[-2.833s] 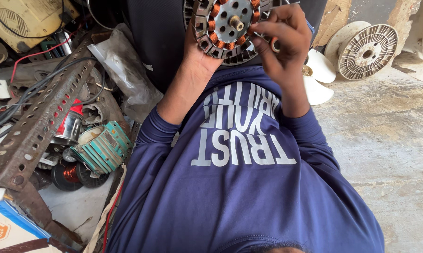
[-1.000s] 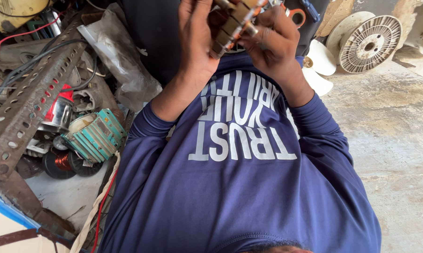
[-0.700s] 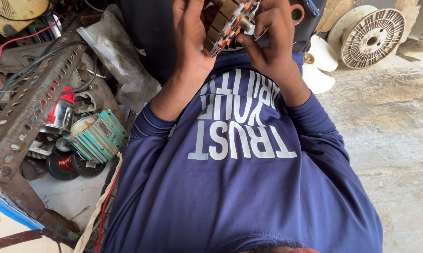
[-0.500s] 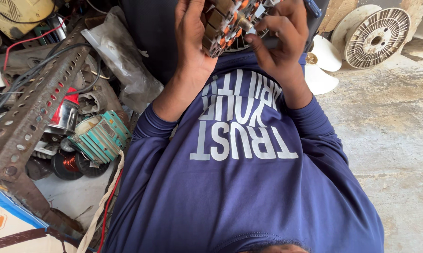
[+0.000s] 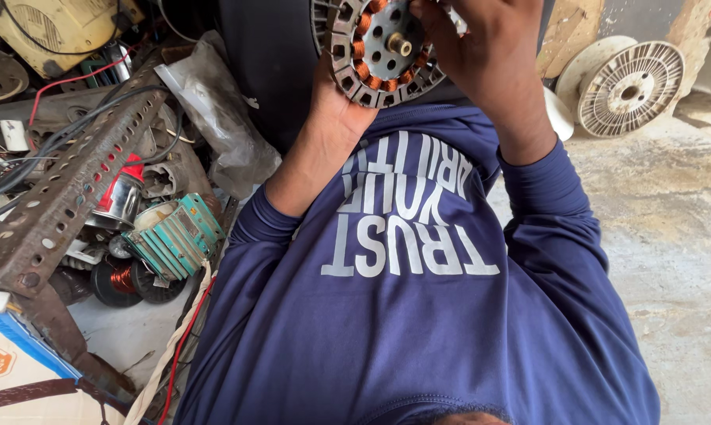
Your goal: The person sits on the floor and repairs a fan motor rotor by inserting white insulating paper between copper windings and securing them with a screwdriver. They repeatedly pick up paper, place it into the rotor slots, and adjust the windings.
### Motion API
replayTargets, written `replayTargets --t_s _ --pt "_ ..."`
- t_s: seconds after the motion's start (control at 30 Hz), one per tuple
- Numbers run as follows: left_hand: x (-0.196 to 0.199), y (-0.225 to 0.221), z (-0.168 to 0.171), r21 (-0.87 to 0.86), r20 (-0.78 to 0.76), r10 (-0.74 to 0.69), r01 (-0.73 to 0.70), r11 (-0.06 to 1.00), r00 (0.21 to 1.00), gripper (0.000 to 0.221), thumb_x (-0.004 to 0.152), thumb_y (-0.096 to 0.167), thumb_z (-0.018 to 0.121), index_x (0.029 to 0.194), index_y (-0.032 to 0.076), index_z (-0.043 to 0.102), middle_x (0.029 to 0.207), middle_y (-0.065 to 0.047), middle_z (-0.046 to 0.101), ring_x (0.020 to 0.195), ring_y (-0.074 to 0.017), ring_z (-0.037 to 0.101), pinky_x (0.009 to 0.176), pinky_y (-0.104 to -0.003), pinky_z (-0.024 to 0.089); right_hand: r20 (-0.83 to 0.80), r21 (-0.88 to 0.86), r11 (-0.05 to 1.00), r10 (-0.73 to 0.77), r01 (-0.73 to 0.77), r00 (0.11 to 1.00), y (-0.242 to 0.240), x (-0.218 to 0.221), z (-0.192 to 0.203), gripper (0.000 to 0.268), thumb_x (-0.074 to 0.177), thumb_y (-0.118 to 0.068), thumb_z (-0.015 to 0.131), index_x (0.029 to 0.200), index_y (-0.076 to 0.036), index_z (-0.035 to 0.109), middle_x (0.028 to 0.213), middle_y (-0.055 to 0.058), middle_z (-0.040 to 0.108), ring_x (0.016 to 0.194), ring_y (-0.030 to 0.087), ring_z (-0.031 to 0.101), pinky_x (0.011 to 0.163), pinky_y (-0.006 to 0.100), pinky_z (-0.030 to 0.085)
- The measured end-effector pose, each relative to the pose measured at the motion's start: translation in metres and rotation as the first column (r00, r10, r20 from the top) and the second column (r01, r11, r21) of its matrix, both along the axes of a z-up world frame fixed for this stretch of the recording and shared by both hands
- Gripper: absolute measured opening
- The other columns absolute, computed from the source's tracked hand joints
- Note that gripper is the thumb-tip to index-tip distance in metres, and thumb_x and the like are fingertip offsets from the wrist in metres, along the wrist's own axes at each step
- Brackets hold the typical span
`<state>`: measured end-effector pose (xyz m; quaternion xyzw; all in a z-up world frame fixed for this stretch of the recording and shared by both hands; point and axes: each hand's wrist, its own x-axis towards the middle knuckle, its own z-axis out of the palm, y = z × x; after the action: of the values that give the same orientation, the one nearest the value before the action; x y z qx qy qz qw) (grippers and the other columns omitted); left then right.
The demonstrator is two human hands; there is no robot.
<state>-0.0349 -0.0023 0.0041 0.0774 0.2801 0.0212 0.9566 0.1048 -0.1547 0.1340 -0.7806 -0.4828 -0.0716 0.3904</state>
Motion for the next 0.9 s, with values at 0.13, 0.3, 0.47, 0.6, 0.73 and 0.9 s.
replayTargets --t_s 0.13,0.3,0.47,0.6,0.73,0.9 --pt "0.003 0.0 0.0 0.023 0.045 0.022 -0.023 0.999 0.999 0.037 0.108 0.024 0.052 0.132 -0.003 0.061 0.129 -0.015 0.068 0.119 -0.0275 0.069 0.103 -0.044 0.059 -0.082 -0.008 0.997 -0.082 0.082 0.993 -0.005 0.0 -0.01 0.015 0.096 0.004 0.077 0.104 -0.006 0.07 0.091 0.005 0.066 0.078 0.023 0.061 0.073 0.035 0.044" --pt "0.021 0.026 0.001 0.369 0.03 -0.02 0.007 0.929 0.999 0.03 0.115 0.026 0.058 0.116 -0.004 0.064 0.107 -0.012 0.069 0.096 -0.0215 0.071 0.084 -0.037 0.062 -0.296 0.195 0.916 -0.285 0.35 0.911 -0.022 0.0 -0.035 0.02 0.102 0.005 0.083 0.113 0.002 0.066 0.092 0.006 0.059 0.075 0.016 0.056 0.075 0.034 0.045" --pt "0.058 0.065 -0.001 0.651 -0.085 -0.426 0.374 0.66 0.901 0.032 0.11 0.029 0.059 0.109 -0.001 0.068 0.094 -0.014 0.075 0.079 -0.0191 0.075 0.065 -0.032 0.062 -0.532 0.245 0.966 0.068 0.076 0.844 -0.031 -0.006 -0.048 0.028 0.109 -0.003 0.066 0.136 0.003 0.06 0.126 0.015 0.064 0.109 0.024 0.066 0.09 0.03 0.052" --pt "0.073 0.079 -0.001 0.562 -0.231 -0.619 0.622 0.544 0.75 0.044 0.107 0.039 0.051 0.11 0.0 0.071 0.091 -0.015 0.077 0.074 -0.0189 0.077 0.057 -0.029 0.063 -0.668 0.179 0.979 0.051 0.094 0.742 -0.013 -0.006 -0.065 0.024 0.112 -0.005 0.064 0.135 0.001 0.067 0.112 0.009 0.071 0.086 0.01 0.063 0.077 0.021 0.05" --pt "0.078 0.079 0.006 0.579 -0.016 -0.551 0.457 0.675 0.834 0.053 0.114 0.042 0.053 0.134 -0.006 0.058 0.123 -0.026 0.076 0.102 -0.0279 0.079 0.081 -0.039 0.069 -0.768 0.203 0.96 0.033 0.194 0.64 -0.004 -0.001 -0.07 0.025 0.115 -0.01 0.063 0.136 0.002 0.067 0.115 0.008 0.07 0.099 0.01 0.066 0.086 0.022 0.053" --pt "0.063 0.083 0.007 0.672 0.029 -0.547 0.389 0.63 0.837 0.07 0.111 0.058 0.038 0.155 0.003 0.038 0.12 -0.024 0.076 0.104 -0.0254 0.081 0.085 -0.035 0.069 -0.813 0.135 0.977 0.013 0.167 0.582 -0.005 0.005 -0.074 0.027 0.114 -0.012 0.063 0.137 0.003 0.066 0.119 0.009 0.069 0.098 0.009 0.064 0.085 0.021 0.051"
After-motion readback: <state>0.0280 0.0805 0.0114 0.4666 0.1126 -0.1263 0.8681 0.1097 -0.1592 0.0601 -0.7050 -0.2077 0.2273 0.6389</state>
